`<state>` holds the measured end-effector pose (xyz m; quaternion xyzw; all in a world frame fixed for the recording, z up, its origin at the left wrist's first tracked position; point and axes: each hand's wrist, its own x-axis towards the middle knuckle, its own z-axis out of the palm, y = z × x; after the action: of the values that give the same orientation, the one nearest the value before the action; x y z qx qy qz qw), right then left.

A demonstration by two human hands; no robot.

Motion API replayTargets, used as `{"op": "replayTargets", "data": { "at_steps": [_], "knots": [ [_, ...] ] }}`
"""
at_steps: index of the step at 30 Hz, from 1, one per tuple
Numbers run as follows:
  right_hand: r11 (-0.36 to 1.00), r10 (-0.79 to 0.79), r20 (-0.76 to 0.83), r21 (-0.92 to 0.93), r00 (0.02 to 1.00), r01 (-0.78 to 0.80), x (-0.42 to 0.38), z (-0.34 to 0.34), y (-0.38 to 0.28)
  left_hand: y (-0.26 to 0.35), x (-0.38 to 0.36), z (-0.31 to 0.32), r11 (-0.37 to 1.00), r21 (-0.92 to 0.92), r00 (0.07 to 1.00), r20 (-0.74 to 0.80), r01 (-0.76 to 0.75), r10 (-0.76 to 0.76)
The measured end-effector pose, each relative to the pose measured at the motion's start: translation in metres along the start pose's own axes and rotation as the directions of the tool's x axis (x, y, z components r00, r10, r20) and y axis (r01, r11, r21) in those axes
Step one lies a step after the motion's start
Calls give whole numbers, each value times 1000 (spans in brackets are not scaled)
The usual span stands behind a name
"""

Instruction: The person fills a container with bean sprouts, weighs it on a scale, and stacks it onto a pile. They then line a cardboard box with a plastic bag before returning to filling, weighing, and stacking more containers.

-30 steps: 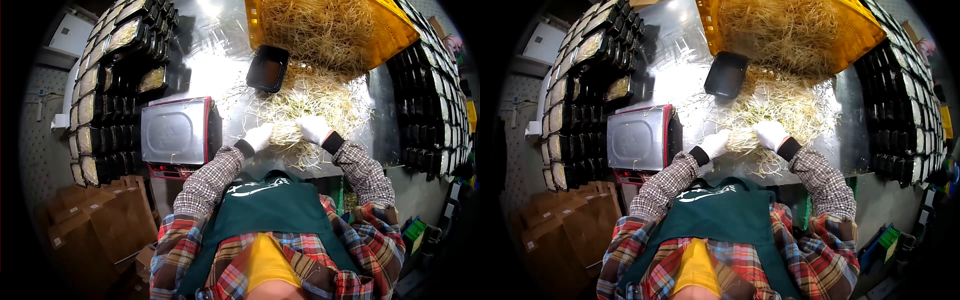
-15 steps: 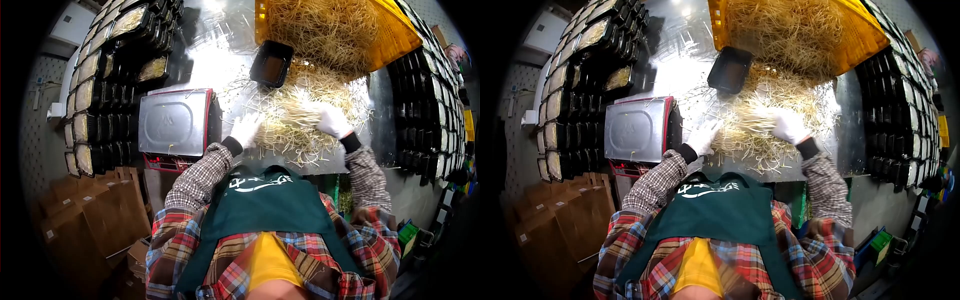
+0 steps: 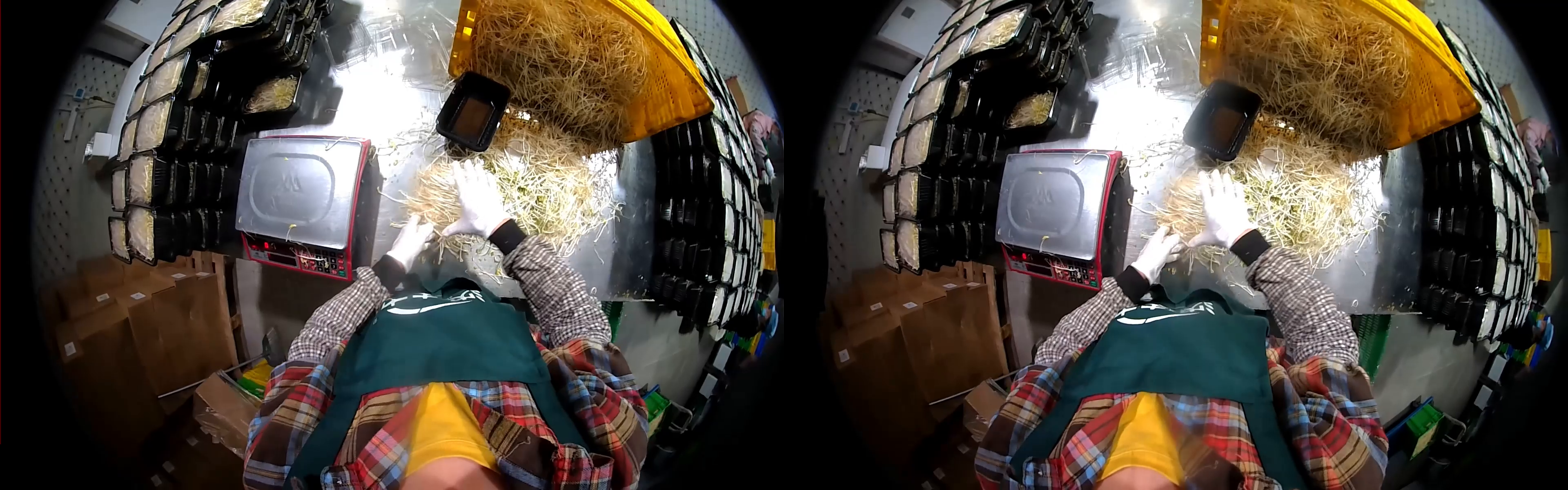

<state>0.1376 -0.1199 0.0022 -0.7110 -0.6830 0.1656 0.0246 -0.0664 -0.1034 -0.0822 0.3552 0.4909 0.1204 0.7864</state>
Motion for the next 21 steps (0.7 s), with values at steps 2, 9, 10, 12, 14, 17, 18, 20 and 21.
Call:
{"op": "replayTargets", "data": {
  "at_steps": [2, 9, 10, 12, 14, 17, 18, 20, 21],
  "knots": [
    [995, 19, 14, -99, 1000, -17, 2, 15, -14, -15, 33, -6, 993, 108, 993, 111, -46, 34],
    [990, 126, -20, 60, 992, -125, 33, 23, 10, 136, -3, 13, 486, 872, 979, 141, -53, -146],
    [985, 150, 36, 77, 988, -152, 36, 21, 16, 147, 14, 9, 93, 960, 953, 244, -263, 182],
    [994, 89, -86, 70, 992, -83, 31, 16, 22, 194, 33, 22, -31, 967, 867, 242, -255, 435],
    [994, 97, -82, 53, 992, -93, 17, -4, 22, 208, 83, 27, 66, 922, 653, 218, -381, 725],
    [996, 85, -127, -16, 988, -87, 0, 12, 33, 241, 147, 46, -132, 919, 626, 354, -372, 695],
    [996, 25, -218, -76, 976, -42, -6, 18, 36, 247, 166, 61, -123, 910, 612, 362, -397, 703],
    [996, 88, -79, -22, 993, -90, -10, 22, 41, 255, 187, 90, -134, 886, 582, 399, -444, 709],
    [997, 44, -140, -56, 989, -52, -8, 21, 45, 255, 189, 101, -195, 881, 588, 438, -431, 680]
  ]
}}
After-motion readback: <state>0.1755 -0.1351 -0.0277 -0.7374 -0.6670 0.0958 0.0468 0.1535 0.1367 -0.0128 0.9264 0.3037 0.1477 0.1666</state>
